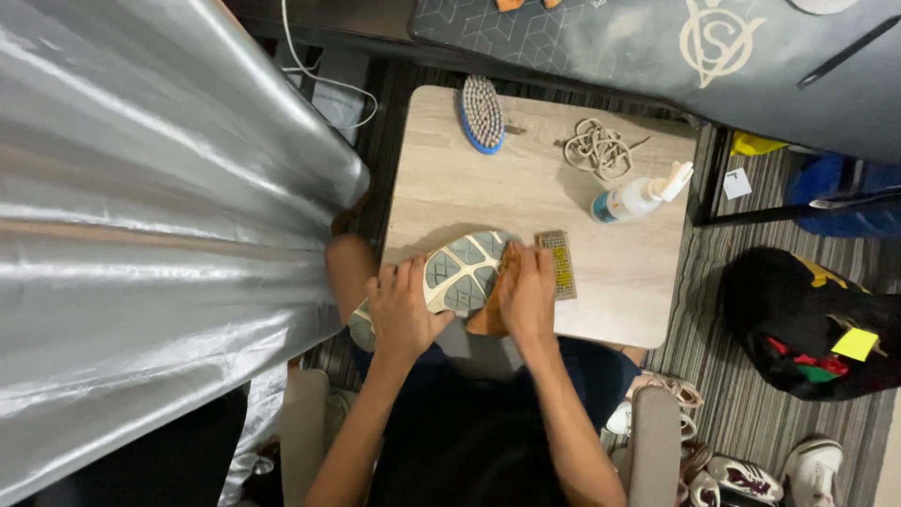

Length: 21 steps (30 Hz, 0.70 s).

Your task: The person scrubs the sole of a sneaker with a small brush, wipes it with an orange cloth, applies a spray cleaner, and continues scrubbing and wiping the sole repeatedly.

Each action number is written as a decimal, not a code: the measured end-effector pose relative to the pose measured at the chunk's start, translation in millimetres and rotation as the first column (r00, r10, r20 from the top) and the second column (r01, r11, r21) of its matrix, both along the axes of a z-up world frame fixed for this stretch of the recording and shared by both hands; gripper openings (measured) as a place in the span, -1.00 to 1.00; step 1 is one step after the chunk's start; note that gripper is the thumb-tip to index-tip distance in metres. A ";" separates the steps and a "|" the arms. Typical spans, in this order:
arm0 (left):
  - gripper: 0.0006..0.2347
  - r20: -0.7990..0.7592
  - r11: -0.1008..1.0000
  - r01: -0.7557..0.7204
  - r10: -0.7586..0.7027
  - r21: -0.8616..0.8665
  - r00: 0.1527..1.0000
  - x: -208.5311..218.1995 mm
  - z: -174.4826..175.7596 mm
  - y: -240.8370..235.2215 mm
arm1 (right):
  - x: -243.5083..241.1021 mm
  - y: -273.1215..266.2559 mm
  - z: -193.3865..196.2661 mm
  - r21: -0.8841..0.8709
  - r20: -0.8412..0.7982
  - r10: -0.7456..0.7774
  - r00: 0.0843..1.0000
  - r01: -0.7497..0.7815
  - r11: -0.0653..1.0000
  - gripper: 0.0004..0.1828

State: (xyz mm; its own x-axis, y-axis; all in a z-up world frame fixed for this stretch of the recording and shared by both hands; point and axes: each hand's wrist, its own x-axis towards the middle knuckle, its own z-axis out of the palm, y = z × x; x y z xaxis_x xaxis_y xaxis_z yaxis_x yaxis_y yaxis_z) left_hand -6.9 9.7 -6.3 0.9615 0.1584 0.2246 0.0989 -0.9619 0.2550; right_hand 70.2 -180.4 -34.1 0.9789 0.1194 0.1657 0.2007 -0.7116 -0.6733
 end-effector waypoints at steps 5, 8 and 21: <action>-0.13 -0.051 0.999 -0.005 0.003 -0.038 0.999 -1.3 -5.6 3.3 | 22.1 6.3 7.2 -0.046 0.055 0.098 0.994 -0.096 0.994 -0.69; -0.13 -0.057 0.999 -0.009 0.007 -0.033 0.998 -1.2 -8.4 2.2 | 23.6 4.4 3.1 -0.072 0.046 0.120 0.992 -0.116 0.991 -0.66; -0.14 -0.045 0.999 -0.007 0.005 -0.054 0.999 0.6 -0.5 1.2 | 3.2 4.8 -17.0 -0.142 -0.024 -0.017 1.000 0.013 0.990 -0.76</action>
State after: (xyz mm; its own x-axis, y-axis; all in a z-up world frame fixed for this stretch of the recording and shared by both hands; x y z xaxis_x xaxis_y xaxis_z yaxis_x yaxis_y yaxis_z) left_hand -6.3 10.9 -6.8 0.9694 0.1747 0.1724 0.1169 -0.9462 0.3018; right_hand 73.3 -175.6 -51.0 0.9843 0.1254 0.1238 0.1740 -0.8029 -0.5701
